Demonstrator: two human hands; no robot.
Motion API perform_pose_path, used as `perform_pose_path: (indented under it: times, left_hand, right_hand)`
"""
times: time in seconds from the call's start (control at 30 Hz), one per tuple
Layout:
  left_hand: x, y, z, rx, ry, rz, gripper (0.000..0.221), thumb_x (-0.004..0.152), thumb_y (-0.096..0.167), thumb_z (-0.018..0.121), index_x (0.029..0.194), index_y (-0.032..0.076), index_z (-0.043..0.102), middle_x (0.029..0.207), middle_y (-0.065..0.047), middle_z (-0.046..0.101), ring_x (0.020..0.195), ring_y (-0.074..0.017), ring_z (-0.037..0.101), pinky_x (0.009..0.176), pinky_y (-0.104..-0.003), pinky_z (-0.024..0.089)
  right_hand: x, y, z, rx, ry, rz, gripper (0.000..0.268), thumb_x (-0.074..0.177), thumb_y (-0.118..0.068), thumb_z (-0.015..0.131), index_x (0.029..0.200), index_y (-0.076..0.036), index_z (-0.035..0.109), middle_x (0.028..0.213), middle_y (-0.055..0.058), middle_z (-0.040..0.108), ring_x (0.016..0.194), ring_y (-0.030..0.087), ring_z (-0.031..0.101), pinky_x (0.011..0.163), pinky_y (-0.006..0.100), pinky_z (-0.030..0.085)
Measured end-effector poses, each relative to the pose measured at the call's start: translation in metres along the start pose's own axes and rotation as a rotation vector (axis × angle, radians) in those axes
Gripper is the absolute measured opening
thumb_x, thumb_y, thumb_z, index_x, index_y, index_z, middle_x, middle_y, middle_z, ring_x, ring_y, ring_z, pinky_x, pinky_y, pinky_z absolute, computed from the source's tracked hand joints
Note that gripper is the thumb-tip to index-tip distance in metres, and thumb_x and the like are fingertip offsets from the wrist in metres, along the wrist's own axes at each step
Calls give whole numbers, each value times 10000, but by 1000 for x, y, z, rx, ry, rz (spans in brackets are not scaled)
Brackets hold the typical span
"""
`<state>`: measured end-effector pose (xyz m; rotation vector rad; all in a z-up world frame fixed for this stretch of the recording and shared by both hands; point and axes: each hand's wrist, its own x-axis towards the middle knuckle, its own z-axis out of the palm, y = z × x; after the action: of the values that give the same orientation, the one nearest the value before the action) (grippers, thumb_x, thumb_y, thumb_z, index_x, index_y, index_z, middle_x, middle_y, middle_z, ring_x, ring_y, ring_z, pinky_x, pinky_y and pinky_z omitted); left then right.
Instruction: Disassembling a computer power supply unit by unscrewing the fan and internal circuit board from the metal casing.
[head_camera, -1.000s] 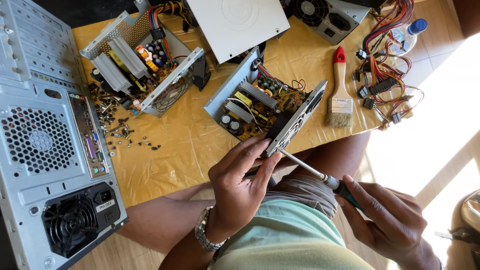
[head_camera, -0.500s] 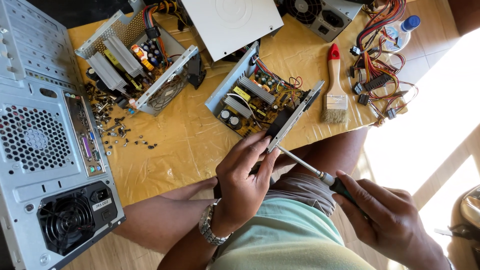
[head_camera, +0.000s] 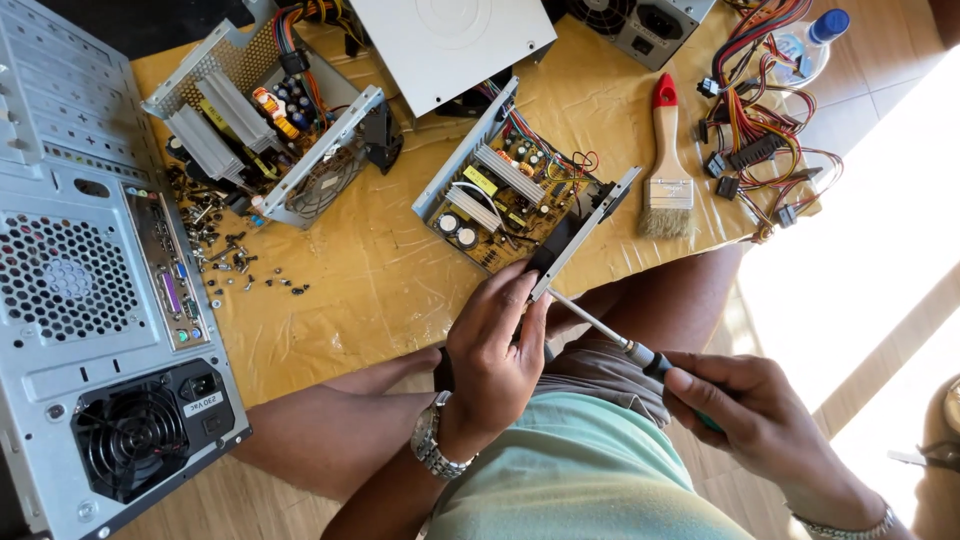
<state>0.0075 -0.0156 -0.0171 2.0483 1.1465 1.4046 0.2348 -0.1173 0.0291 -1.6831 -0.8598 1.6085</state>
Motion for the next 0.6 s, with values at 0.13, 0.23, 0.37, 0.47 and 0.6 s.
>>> perform_pose_path:
  times: [0.13, 0.23, 0.37, 0.47, 0.6]
  left_hand:
    - [-3, -3, 0, 1, -7, 4, 194, 1007, 13, 644, 1177, -80, 639, 1164, -209, 695, 1055, -342, 721, 961, -415, 604]
    - [-3, -2, -1, -10, -8, -12, 182, 991, 11, 673, 1156, -63, 656, 1149, -195, 712, 1041, -323, 732, 946, -396, 609]
    - [-3, -1, 0, -5, -22, -28, 195, 989, 23, 685, 1170, -43, 658, 1154, -183, 711, 1042, -316, 729, 941, -397, 605]
    - [-3, -1, 0, 8, -19, -19, 202, 990, 27, 684, 1174, -53, 660, 1149, -188, 710, 1037, -314, 728, 933, -396, 611]
    - [-4, -2, -1, -11, -32, -14, 219, 993, 30, 681, 1189, -64, 655, 1167, -198, 704, 1065, -317, 723, 961, -398, 610]
  right_hand:
    - [16, 32, -4, 742, -294, 160, 419, 1016, -117, 544, 1212, 235, 659, 599, 118, 434, 353, 68, 305, 286, 161, 183]
    - [12, 24, 2, 506, -205, 57, 333, 1007, -151, 580, 1090, 163, 657, 791, 176, 610, 377, 46, 332, 300, 165, 140]
    - [7, 13, 9, -188, 109, -291, 346, 789, -163, 807, 1085, 8, 757, 785, 50, 755, 657, 110, 684, 596, 226, 585]
    - [9, 8, 7, -206, 58, -271, 270, 861, -234, 737, 944, 17, 793, 604, 43, 736, 423, 99, 631, 394, 219, 504]
    - [15, 4, 2, 36, -199, -147, 433, 993, -251, 604, 754, 72, 764, 437, 123, 649, 354, 140, 598, 351, 222, 439]
